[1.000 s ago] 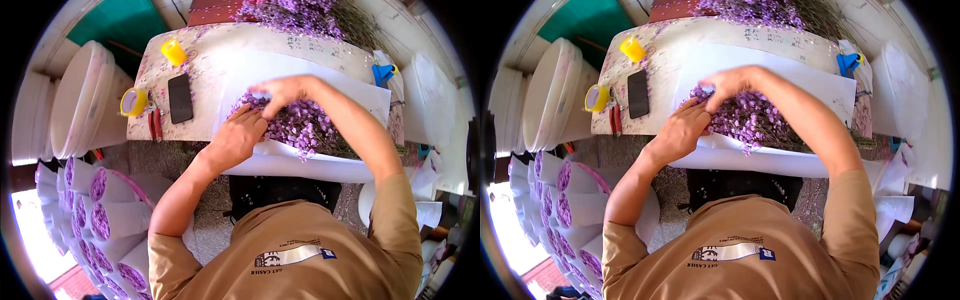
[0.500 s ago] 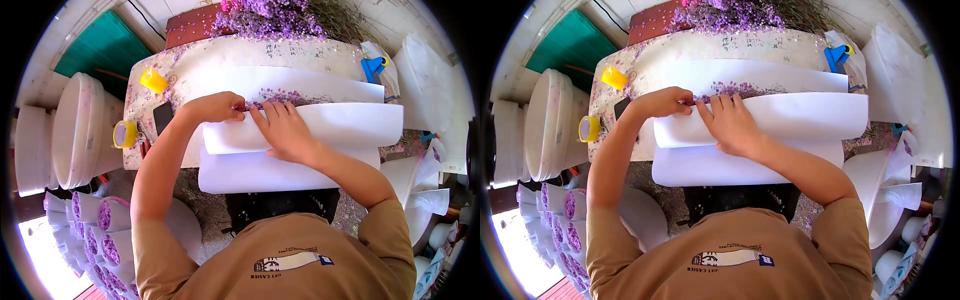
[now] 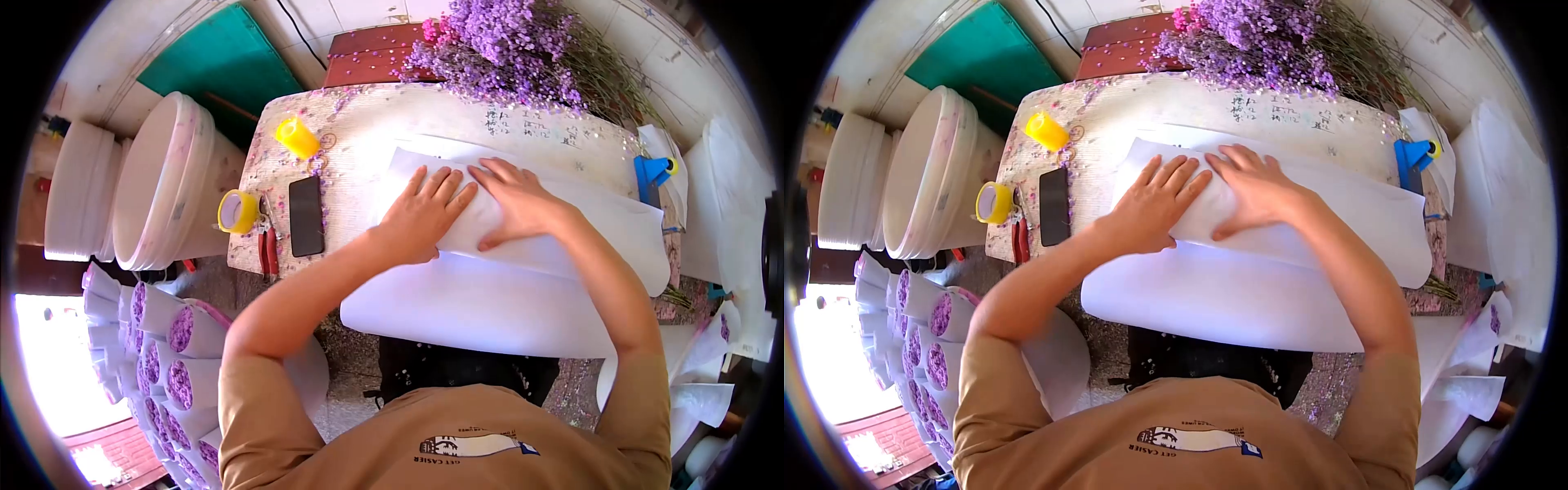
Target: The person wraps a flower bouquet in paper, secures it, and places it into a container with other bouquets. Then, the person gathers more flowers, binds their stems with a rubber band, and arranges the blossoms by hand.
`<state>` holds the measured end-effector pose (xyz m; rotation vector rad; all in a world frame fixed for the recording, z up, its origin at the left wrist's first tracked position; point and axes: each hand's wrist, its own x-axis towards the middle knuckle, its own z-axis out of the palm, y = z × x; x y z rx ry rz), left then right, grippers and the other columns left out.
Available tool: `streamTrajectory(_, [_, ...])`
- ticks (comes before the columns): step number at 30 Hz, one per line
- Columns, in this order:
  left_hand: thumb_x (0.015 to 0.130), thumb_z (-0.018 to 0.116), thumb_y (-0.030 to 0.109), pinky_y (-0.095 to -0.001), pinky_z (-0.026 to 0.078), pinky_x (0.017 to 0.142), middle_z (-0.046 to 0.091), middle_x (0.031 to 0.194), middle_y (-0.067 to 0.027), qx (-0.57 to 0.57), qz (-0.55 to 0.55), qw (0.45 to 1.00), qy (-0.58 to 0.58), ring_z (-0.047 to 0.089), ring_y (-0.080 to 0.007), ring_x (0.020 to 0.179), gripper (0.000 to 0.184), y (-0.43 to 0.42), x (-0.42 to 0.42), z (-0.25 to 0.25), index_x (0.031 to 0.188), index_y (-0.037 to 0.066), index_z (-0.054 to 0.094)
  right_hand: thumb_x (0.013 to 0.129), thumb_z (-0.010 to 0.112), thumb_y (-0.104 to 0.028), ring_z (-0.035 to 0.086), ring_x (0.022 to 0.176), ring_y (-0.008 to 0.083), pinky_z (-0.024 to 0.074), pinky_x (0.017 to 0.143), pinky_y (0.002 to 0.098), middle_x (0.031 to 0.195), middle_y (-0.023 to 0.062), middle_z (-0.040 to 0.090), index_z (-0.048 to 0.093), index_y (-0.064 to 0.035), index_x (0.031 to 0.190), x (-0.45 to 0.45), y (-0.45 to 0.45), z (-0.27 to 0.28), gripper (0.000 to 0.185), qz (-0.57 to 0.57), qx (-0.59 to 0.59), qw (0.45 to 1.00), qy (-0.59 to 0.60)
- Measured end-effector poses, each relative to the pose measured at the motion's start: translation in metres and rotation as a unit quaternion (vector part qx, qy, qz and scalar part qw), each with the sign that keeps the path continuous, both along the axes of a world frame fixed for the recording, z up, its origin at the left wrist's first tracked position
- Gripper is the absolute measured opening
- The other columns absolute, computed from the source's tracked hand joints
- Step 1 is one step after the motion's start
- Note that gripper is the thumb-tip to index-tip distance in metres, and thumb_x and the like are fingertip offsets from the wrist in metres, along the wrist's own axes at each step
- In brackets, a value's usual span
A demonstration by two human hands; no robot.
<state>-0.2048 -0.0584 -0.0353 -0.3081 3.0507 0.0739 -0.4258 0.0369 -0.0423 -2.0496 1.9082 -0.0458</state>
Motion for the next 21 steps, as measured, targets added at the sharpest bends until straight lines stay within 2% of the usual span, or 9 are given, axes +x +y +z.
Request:
streamTrajectory(1, [0.060,0.096,0.029,-0.0563,0.024,0.124,0.036,0.159,-0.0215,0.025,-0.011,1.000,-0.012,0.031,-0.0387,0.151,0.124,-0.009,-0.005,0.001,0.160,0.006,0.026,0.056,0.093,-0.054,0.020,0.156,0.0374,0.0256,0.119,0.0664,0.167,0.0201,0.021,0.018,-0.0119,0.165,-0.006,0.004,0.009,0.139,-0.003,0.073,0.997,0.000])
streamTrajectory(2, [0.060,0.096,0.029,-0.0563,0.024,0.124,0.036,0.159,-0.0215,0.023,-0.012,1.000,-0.012,0.031,-0.0387,0.151,0.124,-0.017,-0.010,0.002,0.160,0.006,0.026,0.056,0.093,-0.054,0.020,0.156,0.0374,0.0256,0.119,0.0664,0.167,0.0201,0.021,0.018,-0.0119,0.165,-0.011,0.006,0.019,0.139,-0.004,0.071,0.997,0.000])
streamTrajectory(4, [0.059,0.096,0.030,-0.0566,0.023,0.124,0.035,0.159,-0.0215,0.082,-0.037,0.994,-0.061,0.031,-0.0392,0.151,0.126,-0.032,-0.022,0.003,0.161,0.009,0.024,0.056,0.092,-0.055,0.026,0.153,0.0378,0.0315,0.118,0.0605,0.166,0.0198,0.025,0.019,-0.0174,0.165,-0.020,0.012,0.031,0.137,-0.027,0.177,0.984,0.001])
streamTrajectory(5, [0.059,0.096,0.030,-0.0566,0.023,0.124,0.035,0.159,-0.0215,0.080,-0.040,0.994,-0.061,0.031,-0.0392,0.151,0.126,-0.039,-0.028,0.004,0.161,0.009,0.024,0.057,0.092,-0.051,0.045,0.141,0.0392,0.0426,0.111,0.0544,0.155,0.0227,0.041,0.018,-0.0203,0.165,-0.027,0.012,0.025,0.135,-0.021,0.177,0.984,-0.014])
streamTrajectory(9, [0.054,0.095,0.032,-0.0562,0.025,0.123,0.039,0.156,-0.0227,0.171,-0.018,0.972,-0.161,0.035,-0.0401,0.148,0.131,-0.059,-0.046,0.016,0.162,0.013,0.024,0.058,0.093,-0.045,0.059,0.124,0.0392,0.0507,0.099,0.0466,0.138,0.0235,0.054,0.019,-0.0177,0.165,-0.024,0.006,0.040,0.133,-0.032,0.227,0.973,-0.019])
streamTrajectory(12, [0.054,0.093,0.031,-0.0556,0.028,0.121,0.046,0.148,-0.0247,0.192,-0.013,0.966,-0.175,0.043,-0.0414,0.141,0.126,-0.050,-0.043,0.018,0.161,0.013,0.027,0.060,0.091,-0.042,0.064,0.107,0.0393,0.0527,0.090,0.0483,0.122,0.0235,0.059,0.024,-0.0173,0.164,-0.013,0.028,0.026,0.126,-0.027,0.167,0.985,-0.015])
streamTrajectory(16, [0.059,0.086,0.023,-0.0541,0.037,0.115,0.054,0.134,-0.0274,-0.003,-0.082,0.996,0.038,0.053,-0.0442,0.128,0.107,-0.004,0.006,-0.012,0.155,0.012,0.039,0.058,0.091,-0.032,0.060,0.089,0.0331,0.0494,0.078,0.0448,0.104,0.0172,0.056,0.041,-0.0171,0.157,0.030,0.096,-0.017,0.112,-0.025,-0.174,0.982,0.072])
streamTrajectory(18, [0.061,0.085,0.022,-0.0531,0.039,0.114,0.054,0.134,-0.0282,-0.028,-0.093,0.992,0.075,0.054,-0.0446,0.125,0.102,0.012,0.023,-0.019,0.153,0.012,0.042,0.055,0.091,-0.029,0.058,0.088,0.0333,0.0490,0.078,0.0448,0.103,0.0168,0.055,0.046,-0.0169,0.154,0.053,0.111,-0.021,0.109,-0.026,-0.238,0.964,0.114])
streamTrajectory(21, [0.062,0.085,0.023,-0.0516,0.042,0.111,0.056,0.134,-0.0278,-0.036,-0.118,0.989,0.075,0.056,-0.0430,0.124,0.101,0.010,0.023,-0.019,0.153,0.012,0.042,0.056,0.090,-0.027,0.060,0.083,0.0322,0.0508,0.075,0.0422,0.102,0.0167,0.057,0.047,-0.0183,0.154,0.055,0.114,-0.020,0.107,-0.051,-0.203,0.974,0.082])
